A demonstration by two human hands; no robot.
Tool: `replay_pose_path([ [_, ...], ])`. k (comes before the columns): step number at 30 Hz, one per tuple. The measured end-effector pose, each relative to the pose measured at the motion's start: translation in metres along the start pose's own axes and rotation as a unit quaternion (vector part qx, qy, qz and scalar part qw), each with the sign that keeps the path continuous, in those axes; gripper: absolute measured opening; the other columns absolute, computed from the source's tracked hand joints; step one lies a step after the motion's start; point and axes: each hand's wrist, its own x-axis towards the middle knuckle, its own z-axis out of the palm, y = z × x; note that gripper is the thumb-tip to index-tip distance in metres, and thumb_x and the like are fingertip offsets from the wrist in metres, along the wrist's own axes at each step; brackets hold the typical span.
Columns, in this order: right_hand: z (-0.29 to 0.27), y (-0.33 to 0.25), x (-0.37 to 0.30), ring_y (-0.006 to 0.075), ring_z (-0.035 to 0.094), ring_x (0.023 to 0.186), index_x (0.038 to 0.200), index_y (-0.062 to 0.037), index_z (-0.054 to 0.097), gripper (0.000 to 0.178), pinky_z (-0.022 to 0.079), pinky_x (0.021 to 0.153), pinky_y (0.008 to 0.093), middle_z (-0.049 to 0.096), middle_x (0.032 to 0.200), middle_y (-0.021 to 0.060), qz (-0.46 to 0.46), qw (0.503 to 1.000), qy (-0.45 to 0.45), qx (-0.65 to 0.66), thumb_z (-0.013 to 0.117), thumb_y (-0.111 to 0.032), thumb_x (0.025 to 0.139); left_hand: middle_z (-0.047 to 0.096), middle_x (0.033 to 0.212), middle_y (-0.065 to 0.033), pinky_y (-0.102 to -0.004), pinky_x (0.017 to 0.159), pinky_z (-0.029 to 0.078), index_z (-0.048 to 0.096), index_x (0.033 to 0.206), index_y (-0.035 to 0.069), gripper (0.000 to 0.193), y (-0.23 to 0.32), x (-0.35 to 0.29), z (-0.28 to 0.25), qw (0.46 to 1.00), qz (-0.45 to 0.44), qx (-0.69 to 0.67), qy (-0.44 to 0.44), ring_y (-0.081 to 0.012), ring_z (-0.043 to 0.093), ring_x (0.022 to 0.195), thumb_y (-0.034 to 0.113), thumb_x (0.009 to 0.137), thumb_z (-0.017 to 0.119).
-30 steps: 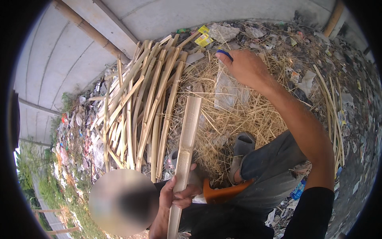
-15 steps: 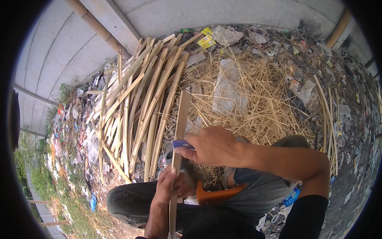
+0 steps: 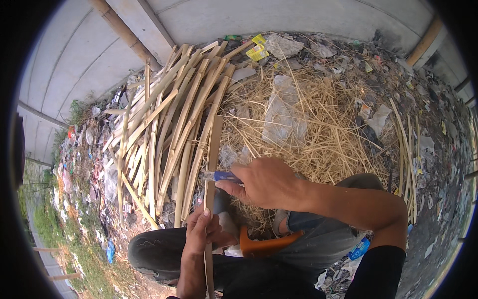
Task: The person sits on the ground and uses a knife to split long bamboo poles into thin strips. They hold the bamboo against their legs and use a downward chopping motion to separate the material, occasionally adjusting the position of the pole.
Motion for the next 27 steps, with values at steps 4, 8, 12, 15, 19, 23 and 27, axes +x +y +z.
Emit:
replay_pose_path([
  [4,0.003,0.010,0.010,0.0419,0.066,0.056,0.078,-0.0014,0.068,0.064,0.051,0.054,0.0518,0.063,0.059,0.0220,-0.006,0.999,-0.028,-0.021,0.052,-0.058,0.103,0.031,0.063,0.0083,-0.0215,0.043,0.021,0.050,0.149,0.006,0.050,0.005,0.000,0.004,0.999,-0.041,-0.003,0.013,-0.0030,0.024,0.048,0.034,0.108,0.055],
  [8,-0.019,0.060,0.042,0.0399,0.064,0.057,0.073,0.0001,0.065,0.072,0.049,0.057,0.0514,0.058,0.056,0.0202,0.151,0.986,0.076,0.008,0.045,-0.060,0.106,0.030,0.063,0.0083,-0.0227,0.045,0.023,0.050,0.149,0.004,0.050,-0.004,-0.004,0.002,0.998,-0.059,0.010,-0.016,-0.0040,0.027,0.048,0.033,0.108,0.055],
  [12,-0.089,0.128,0.047,0.0342,0.057,0.051,0.070,0.0012,0.062,0.073,0.045,0.056,0.0490,0.053,0.054,0.0174,0.198,0.953,0.228,-0.039,0.042,-0.058,0.108,0.030,0.062,0.0081,-0.0250,0.044,0.026,0.050,0.147,0.001,0.050,-0.020,-0.014,-0.003,0.997,-0.026,-0.008,-0.072,-0.0046,0.029,0.047,0.032,0.108,0.056],
  [15,-0.071,0.091,0.033,0.0315,0.055,0.050,0.073,0.0005,0.064,0.072,0.043,0.054,0.0458,0.052,0.054,0.0154,0.166,0.969,0.182,0.014,0.043,-0.058,0.108,0.032,0.065,0.0088,-0.0215,0.045,0.026,0.047,0.153,0.009,0.050,-0.009,-0.004,-0.003,0.998,-0.052,-0.021,-0.019,-0.0027,0.030,0.050,0.028,0.108,0.055],
  [19,-0.023,0.027,0.012,0.0379,0.066,0.056,0.078,-0.0005,0.069,0.065,0.051,0.056,0.0496,0.060,0.056,0.0196,0.062,0.998,0.018,0.015,0.051,-0.057,0.104,0.033,0.069,0.0102,-0.0191,0.048,0.023,0.041,0.160,0.013,0.054,-0.005,-0.003,-0.003,0.997,-0.065,-0.027,-0.030,-0.0012,0.031,0.054,0.025,0.109,0.053],
  [23,0.016,0.018,0.004,0.0422,0.068,0.059,0.078,-0.0009,0.070,0.065,0.054,0.057,0.0509,0.063,0.059,0.0215,-0.001,0.999,-0.033,0.003,0.052,-0.058,0.103,0.033,0.067,0.0100,-0.0192,0.047,0.024,0.039,0.161,0.012,0.054,-0.003,0.000,-0.003,0.996,-0.082,-0.018,-0.035,-0.0014,0.031,0.053,0.026,0.110,0.052],
  [27,-0.020,0.061,0.038,0.0395,0.066,0.059,0.083,-0.0010,0.071,0.063,0.052,0.058,0.0508,0.062,0.060,0.0198,0.110,0.993,0.010,-0.031,0.049,-0.056,0.106,0.033,0.066,0.0094,-0.0193,0.046,0.024,0.039,0.160,0.010,0.055,-0.014,-0.002,-0.006,0.995,-0.088,-0.021,-0.048,-0.0020,0.031,0.051,0.027,0.110,0.051],
])
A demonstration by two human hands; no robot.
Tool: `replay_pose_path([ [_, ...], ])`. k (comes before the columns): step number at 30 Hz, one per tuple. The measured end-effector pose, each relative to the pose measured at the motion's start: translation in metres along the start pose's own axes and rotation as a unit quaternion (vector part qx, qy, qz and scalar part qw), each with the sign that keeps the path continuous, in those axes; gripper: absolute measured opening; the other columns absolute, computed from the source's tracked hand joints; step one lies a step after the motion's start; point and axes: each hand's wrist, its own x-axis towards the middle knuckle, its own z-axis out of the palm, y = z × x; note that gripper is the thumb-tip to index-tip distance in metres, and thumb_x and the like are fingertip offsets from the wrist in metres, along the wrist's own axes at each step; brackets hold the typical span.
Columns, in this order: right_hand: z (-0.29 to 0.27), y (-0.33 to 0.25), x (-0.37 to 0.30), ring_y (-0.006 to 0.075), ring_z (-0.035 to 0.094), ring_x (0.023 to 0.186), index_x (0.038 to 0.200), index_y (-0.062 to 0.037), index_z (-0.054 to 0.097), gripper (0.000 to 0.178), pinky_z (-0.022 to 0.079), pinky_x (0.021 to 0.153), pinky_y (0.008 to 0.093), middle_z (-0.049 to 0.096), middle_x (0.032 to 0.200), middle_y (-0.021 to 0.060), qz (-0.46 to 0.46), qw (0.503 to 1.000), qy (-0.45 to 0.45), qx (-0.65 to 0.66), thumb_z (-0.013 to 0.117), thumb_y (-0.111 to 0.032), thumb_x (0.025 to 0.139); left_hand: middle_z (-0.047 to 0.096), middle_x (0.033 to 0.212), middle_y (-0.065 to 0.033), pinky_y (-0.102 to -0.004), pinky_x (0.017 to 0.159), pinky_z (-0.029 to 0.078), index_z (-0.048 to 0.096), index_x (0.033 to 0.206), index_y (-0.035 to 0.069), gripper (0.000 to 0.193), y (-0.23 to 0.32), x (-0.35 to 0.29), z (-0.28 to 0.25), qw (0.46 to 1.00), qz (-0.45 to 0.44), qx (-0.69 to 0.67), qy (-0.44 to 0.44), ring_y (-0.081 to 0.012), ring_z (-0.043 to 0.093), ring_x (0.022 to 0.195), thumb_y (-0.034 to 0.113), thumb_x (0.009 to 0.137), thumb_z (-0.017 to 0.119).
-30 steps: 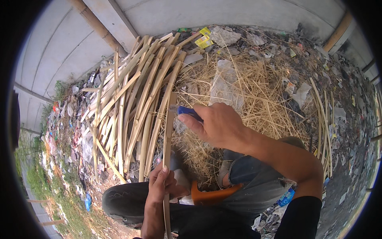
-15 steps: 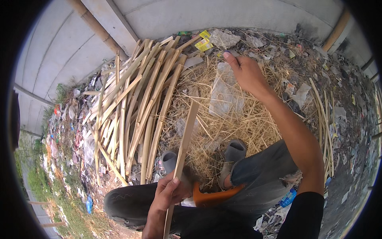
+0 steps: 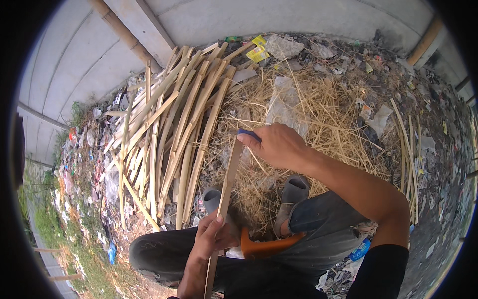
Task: The person sits on the ground and uses a knife to split long bamboo poles into thin strips. They hold the bamboo against their legs and use a downward chopping motion to separate the material, occasionally adjusting the position of the pole.
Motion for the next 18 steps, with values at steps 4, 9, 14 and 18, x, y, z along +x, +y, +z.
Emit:
replay_pose_path([
  [4,-0.023,0.016,0.009,0.0381,0.064,0.058,0.088,-0.0021,0.073,0.062,0.049,0.059,0.0505,0.061,0.061,0.0182,0.031,0.996,0.080,0.036,0.047,-0.055,0.107,0.034,0.065,0.0089,-0.0195,0.046,0.024,0.040,0.160,0.009,0.055,0.002,-0.006,0.001,0.999,0.040,0.022,-0.022,-0.0022,0.030,0.050,0.027,0.109,0.053],
  [9,-0.018,-0.022,-0.021,0.0404,0.065,0.058,0.087,-0.0003,0.072,0.062,0.050,0.058,0.0503,0.062,0.061,0.0206,-0.012,0.999,0.014,0.044,0.052,-0.057,0.104,0.036,0.066,0.0099,-0.0196,0.046,0.023,0.039,0.160,0.009,0.056,0.010,0.000,0.003,0.999,0.044,-0.020,0.013,-0.0009,0.031,0.051,0.027,0.109,0.053],
  [14,0.022,-0.034,-0.044,0.0409,0.066,0.058,0.080,-0.0027,0.068,0.062,0.052,0.056,0.0478,0.062,0.058,0.0187,-0.077,0.996,-0.045,0.003,0.055,-0.058,0.103,0.055,0.078,0.0075,-0.0203,0.053,0.036,0.040,0.159,0.005,0.057,0.009,0.001,0.012,0.973,0.111,0.188,0.074,-0.0012,0.045,0.061,0.023,0.108,0.056],
  [18,-0.001,-0.015,-0.013,0.0419,0.067,0.059,0.085,-0.0025,0.070,0.064,0.054,0.057,0.0498,0.063,0.058,0.0194,-0.016,1.000,-0.020,0.011,0.052,-0.061,0.102,0.065,0.088,0.0017,-0.0217,0.059,0.044,0.042,0.157,0.001,0.056,0.000,-0.003,0.012,0.954,0.130,0.241,0.125,-0.0029,0.052,0.068,0.019,0.106,0.059],
])
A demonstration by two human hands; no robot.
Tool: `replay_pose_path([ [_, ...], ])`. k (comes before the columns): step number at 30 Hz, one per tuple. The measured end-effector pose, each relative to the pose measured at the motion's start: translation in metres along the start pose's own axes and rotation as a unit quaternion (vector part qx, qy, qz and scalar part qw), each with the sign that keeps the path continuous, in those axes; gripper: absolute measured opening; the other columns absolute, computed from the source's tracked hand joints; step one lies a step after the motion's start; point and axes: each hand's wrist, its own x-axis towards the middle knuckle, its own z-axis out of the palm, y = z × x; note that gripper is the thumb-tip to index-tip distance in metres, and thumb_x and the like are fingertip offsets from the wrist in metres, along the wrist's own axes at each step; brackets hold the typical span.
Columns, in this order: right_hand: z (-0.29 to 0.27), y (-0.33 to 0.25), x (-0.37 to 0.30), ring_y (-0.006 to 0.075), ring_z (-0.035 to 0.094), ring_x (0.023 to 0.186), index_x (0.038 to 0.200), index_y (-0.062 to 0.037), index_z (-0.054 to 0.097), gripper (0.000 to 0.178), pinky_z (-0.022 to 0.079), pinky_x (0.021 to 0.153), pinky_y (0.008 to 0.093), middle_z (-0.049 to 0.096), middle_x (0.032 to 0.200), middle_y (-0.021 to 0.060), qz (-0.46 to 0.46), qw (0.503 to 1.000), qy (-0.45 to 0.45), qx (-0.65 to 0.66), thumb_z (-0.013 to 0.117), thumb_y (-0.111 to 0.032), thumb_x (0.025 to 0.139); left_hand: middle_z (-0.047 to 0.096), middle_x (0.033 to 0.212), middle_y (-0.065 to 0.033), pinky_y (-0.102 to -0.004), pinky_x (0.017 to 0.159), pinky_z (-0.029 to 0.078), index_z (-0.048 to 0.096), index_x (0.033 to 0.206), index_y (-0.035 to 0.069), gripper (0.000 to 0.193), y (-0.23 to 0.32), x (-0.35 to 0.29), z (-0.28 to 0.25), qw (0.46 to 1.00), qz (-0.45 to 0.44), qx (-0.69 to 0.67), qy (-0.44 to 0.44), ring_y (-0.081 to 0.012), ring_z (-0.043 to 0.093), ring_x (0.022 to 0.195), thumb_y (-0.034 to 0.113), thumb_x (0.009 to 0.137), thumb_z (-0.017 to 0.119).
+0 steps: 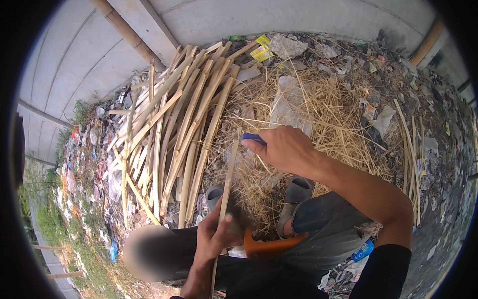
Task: The person sits on the ground and uses a knife to split long bamboo poles into thin strips. They hold the bamboo against their legs and use a downward chopping motion to separate the material, occasionally adjusting the position of the pole.
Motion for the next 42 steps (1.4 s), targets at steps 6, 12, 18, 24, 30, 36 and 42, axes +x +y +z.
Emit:
replay_pose_path([
  [6,0.033,-0.021,-0.028,0.0363,0.063,0.052,0.074,-0.0025,0.065,0.068,0.048,0.052,0.0493,0.059,0.054,0.0163,-0.126,0.991,-0.037,-0.014,0.047,-0.061,0.105,0.065,0.087,0.0000,-0.0218,0.054,0.043,0.042,0.156,-0.002,0.054,0.014,0.005,0.005,0.999,0.017,-0.035,0.011,-0.0033,0.051,0.063,0.013,0.106,0.058],
  [12,-0.040,0.024,0.021,0.0372,0.068,0.059,0.081,-0.0014,0.069,0.068,0.050,0.057,0.0496,0.063,0.060,0.0181,0.063,0.996,0.069,0.012,0.048,-0.062,0.104,0.065,0.088,0.0010,-0.0211,0.056,0.044,0.044,0.156,-0.001,0.056,-0.006,0.002,0.001,0.995,0.096,0.004,-0.005,-0.0024,0.052,0.065,0.016,0.105,0.062],
  [18,-0.027,-0.004,-0.014,0.0389,0.067,0.060,0.106,0.0000,0.069,0.060,0.049,0.056,0.0490,0.064,0.065,0.0178,-0.028,0.994,0.080,0.064,0.050,-0.057,0.105,0.064,0.085,0.0031,-0.0193,0.057,0.042,0.045,0.156,0.002,0.056,0.009,0.002,0.002,0.999,0.015,-0.049,0.005,-0.0012,0.050,0.065,0.014,0.105,0.062],
  [24,-0.019,0.014,-0.008,0.0395,0.066,0.062,0.113,-0.0006,0.064,0.041,0.047,0.058,0.0483,0.065,0.069,0.0186,-0.105,0.971,0.196,0.085,0.052,-0.040,0.109,0.068,0.103,-0.0026,-0.0218,0.075,0.048,0.045,0.154,-0.003,0.057,0.008,0.001,0.003,0.998,0.000,-0.054,-0.011,-0.0047,0.056,0.084,0.017,0.104,0.063],
  [30,-0.025,0.009,-0.010,0.0311,0.056,0.055,0.107,-0.0003,0.066,0.034,0.042,0.054,0.0429,0.059,0.066,0.0169,-0.052,0.983,0.130,0.122,0.058,-0.033,0.107,0.066,0.131,-0.0114,-0.0290,0.101,0.046,0.045,0.153,-0.005,0.059,0.003,0.002,0.003,0.998,0.003,-0.052,-0.025,-0.0114,0.057,0.115,0.020,0.103,0.066],
  [36,-0.027,0.001,-0.009,0.0386,0.058,0.057,0.101,-0.0016,0.068,0.040,0.044,0.054,0.0471,0.060,0.064,0.0195,-0.006,0.990,0.122,0.073,0.058,-0.040,0.106,0.064,0.137,-0.0136,-0.0307,0.105,0.044,0.045,0.152,-0.007,0.059,0.004,0.000,0.004,0.998,-0.003,-0.055,-0.031,-0.0135,0.056,0.121,0.019,0.103,0.066],
  [42,-0.019,0.003,-0.006,0.0453,0.064,0.064,0.101,-0.0027,0.068,0.042,0.049,0.057,0.0523,0.064,0.066,0.0217,0.014,0.991,0.122,0.053,0.055,-0.043,0.106,0.066,0.132,-0.0118,-0.0291,0.100,0.047,0.046,0.152,-0.006,0.058,-0.002,0.000,0.003,0.998,0.005,-0.062,-0.028,-0.0120,0.058,0.115,0.019,0.103,0.066],
])
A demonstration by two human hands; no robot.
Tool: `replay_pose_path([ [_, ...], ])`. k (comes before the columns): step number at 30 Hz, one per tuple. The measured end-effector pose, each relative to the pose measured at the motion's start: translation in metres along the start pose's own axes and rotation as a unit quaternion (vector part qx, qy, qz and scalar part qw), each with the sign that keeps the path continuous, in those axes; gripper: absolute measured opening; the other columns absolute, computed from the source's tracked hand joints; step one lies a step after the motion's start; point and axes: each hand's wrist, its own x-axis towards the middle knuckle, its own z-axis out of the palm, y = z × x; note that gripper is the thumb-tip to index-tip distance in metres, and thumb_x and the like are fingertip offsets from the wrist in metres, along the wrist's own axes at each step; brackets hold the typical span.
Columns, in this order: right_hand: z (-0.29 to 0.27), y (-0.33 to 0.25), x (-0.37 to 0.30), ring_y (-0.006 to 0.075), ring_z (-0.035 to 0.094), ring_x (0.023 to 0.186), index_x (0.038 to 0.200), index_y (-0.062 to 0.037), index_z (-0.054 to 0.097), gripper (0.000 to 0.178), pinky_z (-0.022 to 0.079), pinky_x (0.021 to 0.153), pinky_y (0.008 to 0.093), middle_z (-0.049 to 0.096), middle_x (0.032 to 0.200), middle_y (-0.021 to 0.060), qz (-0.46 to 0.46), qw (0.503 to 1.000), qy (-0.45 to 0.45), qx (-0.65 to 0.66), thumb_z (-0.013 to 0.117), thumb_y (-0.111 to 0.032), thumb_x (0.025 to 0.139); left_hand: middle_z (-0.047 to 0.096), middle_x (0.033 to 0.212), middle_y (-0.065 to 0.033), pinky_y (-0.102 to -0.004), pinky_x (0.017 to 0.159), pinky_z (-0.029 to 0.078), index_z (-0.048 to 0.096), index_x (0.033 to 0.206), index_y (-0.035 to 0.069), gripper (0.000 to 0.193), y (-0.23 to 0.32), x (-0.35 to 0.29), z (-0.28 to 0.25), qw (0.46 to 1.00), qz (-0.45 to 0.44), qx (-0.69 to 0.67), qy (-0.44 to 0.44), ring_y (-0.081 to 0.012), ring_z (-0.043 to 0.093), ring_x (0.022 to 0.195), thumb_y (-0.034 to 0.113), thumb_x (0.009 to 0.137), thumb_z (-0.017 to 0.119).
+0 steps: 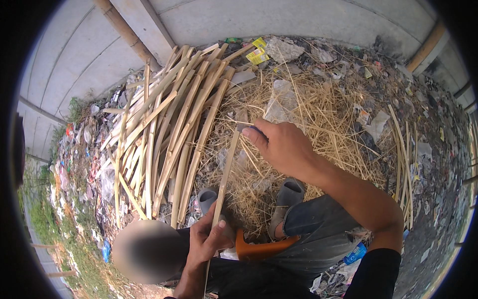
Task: The person sits on the ground and uses a knife to split long bamboo poles into thin strips. They hold the bamboo against their legs and use a downward chopping motion to separate the material, occasionally adjusting the position of the pole.
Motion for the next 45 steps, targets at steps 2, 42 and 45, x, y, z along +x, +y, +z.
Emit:
replay_pose_path([
  [2,0.007,0.001,-0.002,0.0439,0.062,0.060,0.098,-0.0024,0.066,0.041,0.046,0.055,0.0513,0.061,0.064,0.0215,-0.018,1.000,0.002,0.005,0.055,-0.040,0.107,0.068,0.122,-0.0080,-0.0260,0.091,0.049,0.046,0.152,-0.005,0.057,-0.001,0.000,-0.002,1.000,-0.007,0.002,0.000,-0.0090,0.059,0.104,0.019,0.104,0.065],
  [42,0.018,-0.006,-0.004,0.0409,0.065,0.059,0.092,-0.0036,0.062,0.039,0.049,0.054,0.0518,0.064,0.062,0.0173,-0.078,0.997,0.022,-0.012,0.052,-0.038,0.107,0.056,0.069,0.0057,-0.0204,0.049,0.039,0.046,0.156,0.004,0.052,-0.002,0.008,-0.010,0.999,0.023,-0.006,-0.032,-0.0016,0.047,0.053,0.018,0.107,0.057],
  [45,0.020,-0.010,-0.006,0.0403,0.065,0.057,0.090,-0.0036,0.063,0.040,0.049,0.052,0.0511,0.062,0.059,0.0171,-0.089,0.995,0.018,-0.036,0.053,-0.039,0.107,0.054,0.067,0.0061,-0.0203,0.048,0.038,0.045,0.157,0.004,0.052,0.003,0.010,-0.007,0.999,0.018,-0.019,-0.037,-0.0017,0.046,0.051,0.018,0.108,0.056],
])
